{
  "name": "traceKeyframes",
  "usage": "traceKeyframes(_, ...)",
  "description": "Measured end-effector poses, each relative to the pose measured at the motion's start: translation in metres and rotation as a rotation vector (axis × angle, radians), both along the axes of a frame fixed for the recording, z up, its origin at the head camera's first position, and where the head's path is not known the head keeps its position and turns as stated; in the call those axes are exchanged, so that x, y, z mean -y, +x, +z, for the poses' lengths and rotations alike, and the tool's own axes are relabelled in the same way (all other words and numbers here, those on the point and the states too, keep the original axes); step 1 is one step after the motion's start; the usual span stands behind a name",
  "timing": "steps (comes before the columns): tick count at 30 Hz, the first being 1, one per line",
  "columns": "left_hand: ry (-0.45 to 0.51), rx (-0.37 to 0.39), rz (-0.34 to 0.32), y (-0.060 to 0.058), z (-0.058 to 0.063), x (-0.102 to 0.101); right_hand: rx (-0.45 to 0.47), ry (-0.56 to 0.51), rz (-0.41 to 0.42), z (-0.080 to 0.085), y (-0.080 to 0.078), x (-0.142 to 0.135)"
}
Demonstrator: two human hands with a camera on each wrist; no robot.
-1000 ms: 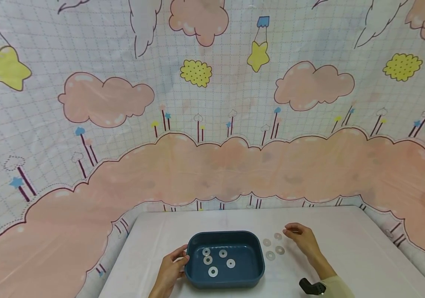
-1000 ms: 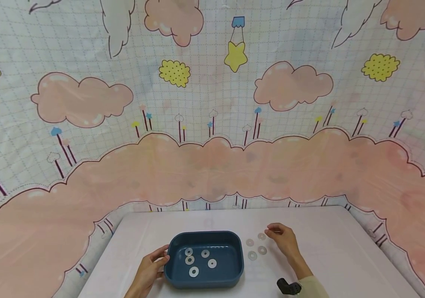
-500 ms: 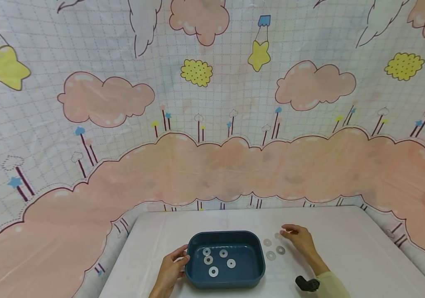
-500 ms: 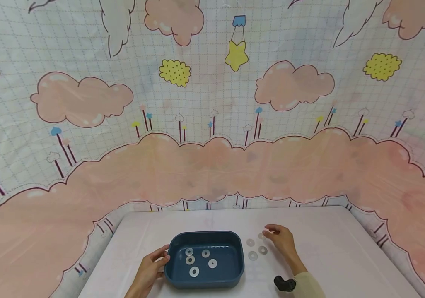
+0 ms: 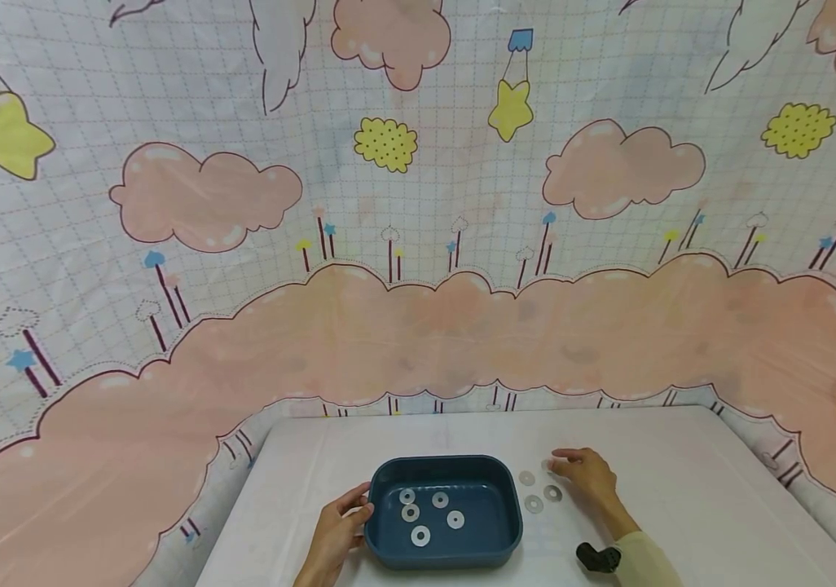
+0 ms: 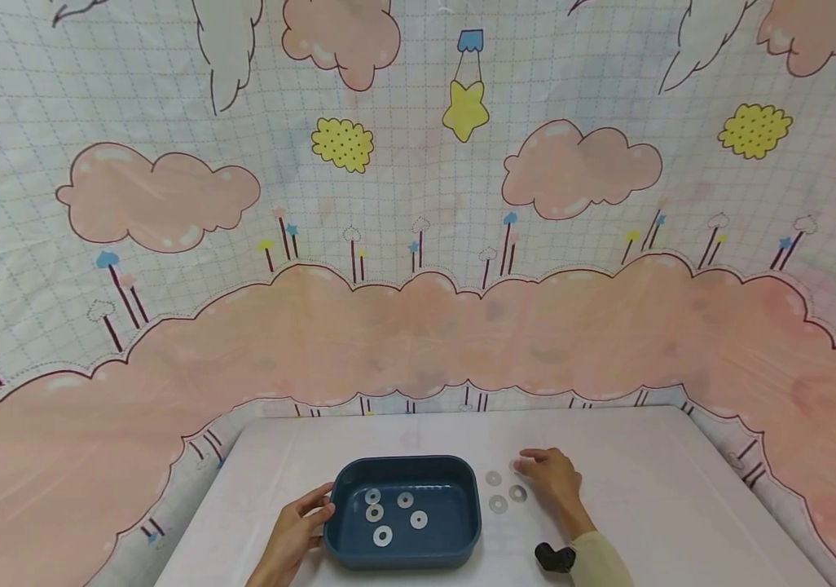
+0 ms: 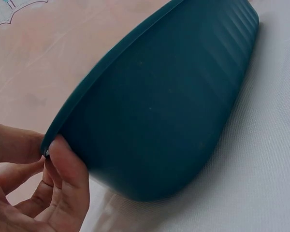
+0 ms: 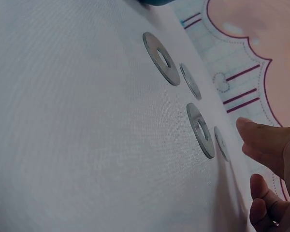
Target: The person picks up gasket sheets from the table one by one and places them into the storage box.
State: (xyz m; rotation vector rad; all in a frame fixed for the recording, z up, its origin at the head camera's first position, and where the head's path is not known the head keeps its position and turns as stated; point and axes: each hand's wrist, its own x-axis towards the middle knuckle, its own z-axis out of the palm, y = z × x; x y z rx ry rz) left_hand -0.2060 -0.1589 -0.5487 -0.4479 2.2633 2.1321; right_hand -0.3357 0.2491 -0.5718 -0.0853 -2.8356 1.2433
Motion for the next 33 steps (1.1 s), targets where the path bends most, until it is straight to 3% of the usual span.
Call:
traceKeyframes(19,0.013,0.007,-0.007,0.0002,0.0008,0.0021,-0.023,0.143,-0.018,-0.0043,0.0026,0.0066)
traceKeyframes(24,0.012,0.012,-0.007,-0.0001,0.0015,0.0028,-0.045,0.152,-0.02,-0.0048,0.0025,0.0075)
traceKeyframes(33,0.009,0.01,-0.012,0.0009,0.0002,0.0029,-0.005,0.148,-0.03,-0.007,0.0029,0.0095)
